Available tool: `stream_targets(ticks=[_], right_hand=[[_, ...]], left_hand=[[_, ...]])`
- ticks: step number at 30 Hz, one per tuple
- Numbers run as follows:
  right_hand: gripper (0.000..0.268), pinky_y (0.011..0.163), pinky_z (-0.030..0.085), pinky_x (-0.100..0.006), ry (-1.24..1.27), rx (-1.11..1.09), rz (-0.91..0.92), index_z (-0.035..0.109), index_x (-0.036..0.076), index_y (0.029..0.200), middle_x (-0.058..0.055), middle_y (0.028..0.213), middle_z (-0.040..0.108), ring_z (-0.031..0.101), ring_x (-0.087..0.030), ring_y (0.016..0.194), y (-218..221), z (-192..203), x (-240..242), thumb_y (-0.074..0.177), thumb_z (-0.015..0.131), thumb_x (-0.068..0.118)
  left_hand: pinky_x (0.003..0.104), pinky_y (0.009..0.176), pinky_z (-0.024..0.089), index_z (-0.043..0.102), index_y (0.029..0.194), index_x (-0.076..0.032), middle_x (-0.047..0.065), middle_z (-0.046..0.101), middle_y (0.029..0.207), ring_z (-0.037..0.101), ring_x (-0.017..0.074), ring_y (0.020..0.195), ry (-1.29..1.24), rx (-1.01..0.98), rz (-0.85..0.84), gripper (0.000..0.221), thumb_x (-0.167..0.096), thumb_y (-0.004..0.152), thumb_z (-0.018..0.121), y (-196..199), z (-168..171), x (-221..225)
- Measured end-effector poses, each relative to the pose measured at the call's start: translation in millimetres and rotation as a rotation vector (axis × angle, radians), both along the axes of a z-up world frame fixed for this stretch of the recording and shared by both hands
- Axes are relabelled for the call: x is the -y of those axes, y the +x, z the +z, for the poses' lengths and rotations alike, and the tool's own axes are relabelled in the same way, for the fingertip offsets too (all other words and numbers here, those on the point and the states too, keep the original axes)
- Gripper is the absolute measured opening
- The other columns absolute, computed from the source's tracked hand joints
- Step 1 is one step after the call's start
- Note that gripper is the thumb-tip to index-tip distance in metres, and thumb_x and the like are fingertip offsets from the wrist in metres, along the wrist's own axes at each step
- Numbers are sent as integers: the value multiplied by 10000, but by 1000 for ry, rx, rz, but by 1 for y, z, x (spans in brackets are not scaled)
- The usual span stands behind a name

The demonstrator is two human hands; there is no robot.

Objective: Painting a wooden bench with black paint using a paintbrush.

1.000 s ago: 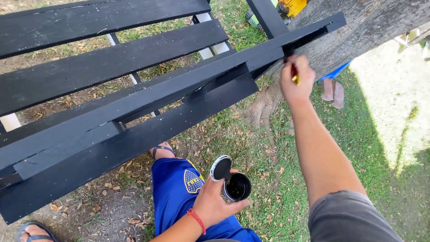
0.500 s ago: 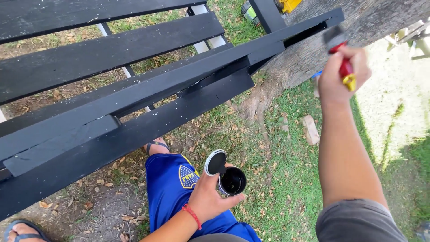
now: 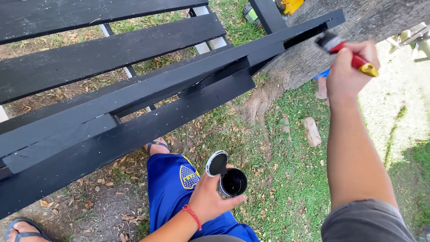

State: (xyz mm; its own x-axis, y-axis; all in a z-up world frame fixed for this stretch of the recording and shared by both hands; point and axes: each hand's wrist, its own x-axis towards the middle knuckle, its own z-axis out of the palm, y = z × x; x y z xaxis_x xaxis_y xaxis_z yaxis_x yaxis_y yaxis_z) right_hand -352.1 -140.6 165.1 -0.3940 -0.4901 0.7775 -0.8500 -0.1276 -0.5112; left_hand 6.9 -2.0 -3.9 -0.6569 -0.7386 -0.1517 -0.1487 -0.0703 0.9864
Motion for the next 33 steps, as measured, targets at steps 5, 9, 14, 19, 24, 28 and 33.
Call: stream_targets(ticks=[5,9,14,19,24,28,33], right_hand=[[194,372,401,-107,599,-34,-103,540,54,838,-73,880,631,518,-42,585,28,-9,17,900,494,-123],[166,447,510,-102,443,134,-118,546,56,969,-68,887,658,641,-42,672,23,2,29,909,457,-71],[105,429,463,-219,192,-536,-115,569,-40,938,-152,841,672,609,-140,617,-19,-4,-7,965,516,-126],[132,551,514,-325,248,-753,-259,672,-9,995,-146,871,666,616,-223,699,-7,-30,-38,1024,577,80],[154,609,447,-304,342,-763,-307,553,106,842,-36,815,502,488,-205,751,-1,-75,-8,993,538,74],[70,627,482,-421,251,-762,-216,604,44,1026,-117,862,598,598,-308,752,-9,-101,1,958,596,62],[74,562,491,-325,257,-704,-190,652,-23,888,-136,798,660,601,-214,664,7,-92,-8,927,595,3]], left_hand=[[423,1045,399,589,1230,-243,39,611,1288,535,254,1242,-43,-13,-23,652,-466,672,840,-5,-1,-2],[428,1053,395,583,1257,-242,42,600,1311,532,253,1249,-35,23,-37,686,-507,676,832,-3,-2,-2],[433,1058,395,574,1267,-253,46,590,1328,519,259,1265,-36,28,-36,686,-486,679,839,-1,0,1],[411,1053,397,586,1248,-240,35,609,1300,533,246,1247,-40,14,-37,673,-454,669,852,-5,-1,-2],[401,1019,420,595,1240,-240,33,619,1275,555,248,1198,-66,9,-14,673,-453,660,861,-6,-3,-3],[393,1019,422,604,1213,-222,29,640,1233,570,240,1187,-65,-12,14,646,-436,661,861,-1,-2,0],[407,1053,397,597,1235,-234,50,614,1273,544,250,1236,-24,26,-5,656,-466,675,848,0,2,5]])
